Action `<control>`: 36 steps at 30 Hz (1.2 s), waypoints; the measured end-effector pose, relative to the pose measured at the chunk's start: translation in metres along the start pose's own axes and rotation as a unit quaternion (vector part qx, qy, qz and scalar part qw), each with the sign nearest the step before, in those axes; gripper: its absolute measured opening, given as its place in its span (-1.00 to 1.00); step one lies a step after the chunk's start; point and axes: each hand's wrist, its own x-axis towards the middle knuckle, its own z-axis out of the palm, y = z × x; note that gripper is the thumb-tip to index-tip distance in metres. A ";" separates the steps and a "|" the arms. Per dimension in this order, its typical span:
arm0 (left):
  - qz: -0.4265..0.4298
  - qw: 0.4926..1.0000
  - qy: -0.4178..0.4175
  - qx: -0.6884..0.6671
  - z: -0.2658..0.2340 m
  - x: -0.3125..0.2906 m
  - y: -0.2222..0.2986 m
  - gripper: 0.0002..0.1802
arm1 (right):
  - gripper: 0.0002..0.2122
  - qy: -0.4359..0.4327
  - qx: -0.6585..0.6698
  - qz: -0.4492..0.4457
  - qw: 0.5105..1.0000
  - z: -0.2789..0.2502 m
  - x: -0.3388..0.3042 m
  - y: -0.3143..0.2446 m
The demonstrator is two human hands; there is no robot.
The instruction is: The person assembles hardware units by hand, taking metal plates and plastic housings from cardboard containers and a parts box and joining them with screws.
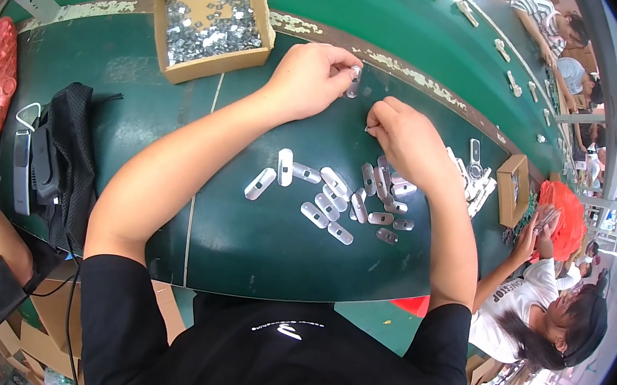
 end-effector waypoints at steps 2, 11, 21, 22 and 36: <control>0.011 1.000 0.003 0.012 0.001 0.000 -0.002 -0.70 | -0.93 0.010 0.013 0.006 1.000 0.003 0.000 0.000; 0.016 1.000 -0.006 -0.014 -0.001 0.001 0.000 -0.72 | -0.89 0.201 0.272 0.169 0.926 0.028 0.017 -0.002; -0.015 0.994 -0.040 -0.098 -0.004 0.001 0.000 -0.73 | -0.93 0.218 0.490 0.185 0.823 0.044 0.041 -0.005; -0.018 0.992 -0.043 -0.120 -0.005 0.001 0.000 -0.73 | -0.93 0.223 0.490 0.184 0.822 0.044 0.041 -0.006; -0.006 0.960 -0.099 -0.262 0.004 -0.013 0.016 -0.71 | -0.94 0.240 0.595 0.164 0.749 0.035 0.012 -0.019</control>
